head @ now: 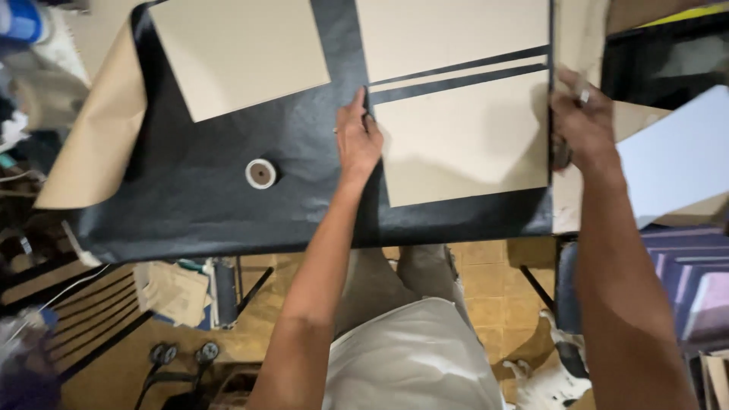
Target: The person unrolls a large roll of black material on a workbench and uses a utility knife to cut it into rectangular pieces. They use a straight edge to guide the cuts and remove the excess material.
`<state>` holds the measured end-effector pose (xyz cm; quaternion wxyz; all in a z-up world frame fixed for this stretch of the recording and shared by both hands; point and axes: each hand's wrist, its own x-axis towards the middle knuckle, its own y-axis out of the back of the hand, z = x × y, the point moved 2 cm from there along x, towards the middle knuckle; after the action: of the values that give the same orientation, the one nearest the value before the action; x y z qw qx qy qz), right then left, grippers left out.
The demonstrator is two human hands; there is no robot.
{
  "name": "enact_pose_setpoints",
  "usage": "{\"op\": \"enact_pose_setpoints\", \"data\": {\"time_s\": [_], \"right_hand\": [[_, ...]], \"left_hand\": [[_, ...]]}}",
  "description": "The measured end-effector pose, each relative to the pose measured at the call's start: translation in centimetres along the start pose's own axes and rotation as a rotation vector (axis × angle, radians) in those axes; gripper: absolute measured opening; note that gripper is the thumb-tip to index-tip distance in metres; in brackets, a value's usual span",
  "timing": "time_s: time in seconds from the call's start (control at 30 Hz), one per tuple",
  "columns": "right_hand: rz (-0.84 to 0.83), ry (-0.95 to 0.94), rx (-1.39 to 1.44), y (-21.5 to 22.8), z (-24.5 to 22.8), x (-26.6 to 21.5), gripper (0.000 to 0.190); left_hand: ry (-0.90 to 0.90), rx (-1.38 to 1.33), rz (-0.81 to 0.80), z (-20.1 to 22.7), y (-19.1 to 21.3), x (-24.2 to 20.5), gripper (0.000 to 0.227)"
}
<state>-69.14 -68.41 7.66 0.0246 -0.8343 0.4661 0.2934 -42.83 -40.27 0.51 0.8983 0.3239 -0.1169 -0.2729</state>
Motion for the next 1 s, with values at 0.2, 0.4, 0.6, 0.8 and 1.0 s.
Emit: {"op": "enact_pose_setpoints", "data": {"time_s": [0.2, 0.4, 0.6, 0.8, 1.0], "right_hand": [[-0.044, -0.138, -0.197, -2.0, -5.6, -0.5, 0.045], [-0.035, -0.157, -0.19, -2.1, -5.7, 0.2, 0.048], [-0.034, -0.122, -0.179, -2.0, -5.3, 0.5, 0.046], [-0.014, 0.089, -0.185, -0.8, -1.4, 3.0, 0.043], [-0.044, 0.093, -0.228, -1.2, -4.3, 2.9, 0.051]], "left_hand": [[0.018, 0.115, 0.007, -0.5, -1.3, -0.2, 0.055], [-0.03, 0.131, -0.016, -0.8, -1.3, -0.6, 0.06], [-0.067, 0.117, -0.03, -2.4, -2.2, -0.7, 0.061], [0.033, 0.129, 0.058, -1.1, -2.1, -0.5, 0.052], [0.224, 0.239, -0.142, 2.0, -0.9, 1.3, 0.066]]}}
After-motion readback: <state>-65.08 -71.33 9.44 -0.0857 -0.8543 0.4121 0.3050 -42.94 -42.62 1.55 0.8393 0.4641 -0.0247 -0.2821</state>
